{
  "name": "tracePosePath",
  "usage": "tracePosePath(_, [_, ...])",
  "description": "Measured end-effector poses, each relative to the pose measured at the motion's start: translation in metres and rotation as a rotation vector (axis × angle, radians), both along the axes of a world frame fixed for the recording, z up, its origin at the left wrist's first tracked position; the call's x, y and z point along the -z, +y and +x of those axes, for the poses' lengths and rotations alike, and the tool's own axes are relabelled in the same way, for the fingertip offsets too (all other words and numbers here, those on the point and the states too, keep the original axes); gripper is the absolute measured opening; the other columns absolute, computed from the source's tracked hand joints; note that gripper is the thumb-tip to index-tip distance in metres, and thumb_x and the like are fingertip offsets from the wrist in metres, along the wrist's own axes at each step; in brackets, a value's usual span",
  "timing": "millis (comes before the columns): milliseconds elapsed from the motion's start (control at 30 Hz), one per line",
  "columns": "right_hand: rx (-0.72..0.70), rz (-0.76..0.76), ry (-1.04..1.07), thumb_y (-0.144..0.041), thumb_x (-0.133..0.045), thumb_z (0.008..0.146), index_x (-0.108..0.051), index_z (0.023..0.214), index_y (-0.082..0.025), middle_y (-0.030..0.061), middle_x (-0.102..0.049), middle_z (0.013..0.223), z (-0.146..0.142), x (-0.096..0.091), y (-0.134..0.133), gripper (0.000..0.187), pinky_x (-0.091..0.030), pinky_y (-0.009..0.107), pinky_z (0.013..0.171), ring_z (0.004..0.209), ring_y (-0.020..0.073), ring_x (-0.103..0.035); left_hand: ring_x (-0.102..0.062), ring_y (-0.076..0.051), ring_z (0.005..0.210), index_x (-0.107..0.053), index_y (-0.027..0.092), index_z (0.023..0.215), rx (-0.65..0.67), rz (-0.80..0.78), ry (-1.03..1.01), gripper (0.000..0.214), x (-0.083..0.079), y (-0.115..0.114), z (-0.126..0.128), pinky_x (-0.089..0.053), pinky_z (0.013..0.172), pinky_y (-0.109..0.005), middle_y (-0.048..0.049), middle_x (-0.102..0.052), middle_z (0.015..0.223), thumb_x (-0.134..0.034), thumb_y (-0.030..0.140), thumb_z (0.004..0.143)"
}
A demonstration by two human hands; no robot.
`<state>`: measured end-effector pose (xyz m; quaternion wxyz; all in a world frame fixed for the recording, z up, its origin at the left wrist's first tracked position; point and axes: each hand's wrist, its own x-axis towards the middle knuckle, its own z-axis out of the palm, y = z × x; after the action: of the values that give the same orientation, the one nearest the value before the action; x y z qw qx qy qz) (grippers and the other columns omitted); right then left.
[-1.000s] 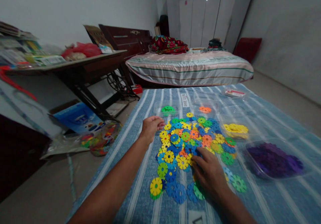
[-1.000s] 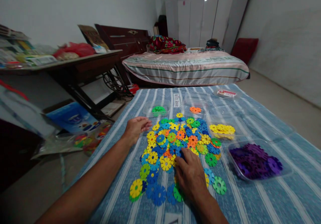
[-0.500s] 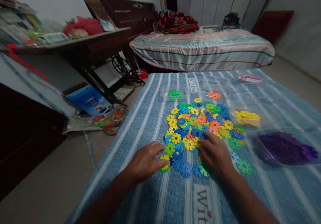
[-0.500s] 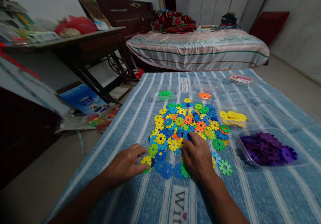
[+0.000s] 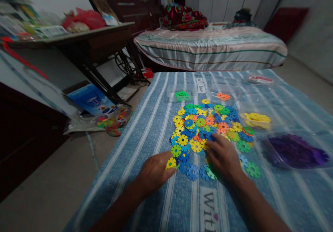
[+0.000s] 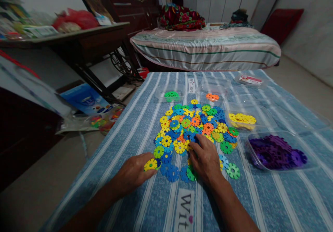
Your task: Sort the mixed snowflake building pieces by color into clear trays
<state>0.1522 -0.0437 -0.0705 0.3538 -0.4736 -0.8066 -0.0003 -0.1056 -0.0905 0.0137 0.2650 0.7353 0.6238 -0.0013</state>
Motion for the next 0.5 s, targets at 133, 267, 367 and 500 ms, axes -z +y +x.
tracePosePath(133, [-0.010,0.009,-0.007,-0.028,-0.050,0.092,-0.070,0.097,-0.018,0.0159,-0.062,0.117,0.001,-0.001,0.001,0.023,-0.052,0.045,0.084,0.106,0.0284,-0.059,-0.060,-0.016,0.070,-0.066,0.019,0.086,-0.094,-0.031,-0.170,0.016,-0.002,0.003,0.001,-0.041,0.063,-0.025,0.0003,-0.065,0.075,-0.056,0.028,0.077])
tracePosePath(267, [-0.004,-0.016,0.014,-0.027,-0.050,0.091,-0.071,0.096,-0.017,0.0161,-0.062,0.116,0.000,-0.004,0.000,0.023,-0.052,0.045,0.086,0.105,0.0281,-0.059,-0.061,-0.015,0.064,-0.068,0.018,0.096,-0.243,-0.149,-0.502,0.029,-0.004,0.006,0.012,-0.043,0.057,-0.024,0.0010,-0.064,0.068,-0.061,0.032,0.072])
tracePosePath(367, [-0.004,-0.026,0.027,-0.027,-0.051,0.091,-0.071,0.096,-0.018,0.0149,-0.062,0.116,-0.001,-0.004,-0.001,0.023,-0.052,0.045,0.086,0.106,0.0277,-0.059,-0.064,-0.016,0.061,-0.065,0.017,0.108,-0.395,-0.248,-0.761,0.043,-0.005,0.009,0.020,-0.047,0.058,-0.026,0.0016,-0.064,0.065,-0.063,0.034,0.069])
tracePosePath(500, [0.008,-0.041,0.025,-0.028,-0.050,0.091,-0.071,0.096,-0.019,0.0144,-0.062,0.118,-0.001,-0.003,-0.002,0.024,-0.051,0.046,0.087,0.108,0.0280,-0.058,-0.063,-0.015,0.057,-0.064,0.015,0.106,-0.470,-0.252,-0.800,0.043,-0.002,0.012,0.021,-0.048,0.057,-0.025,0.0025,-0.063,0.058,-0.064,0.033,0.067])
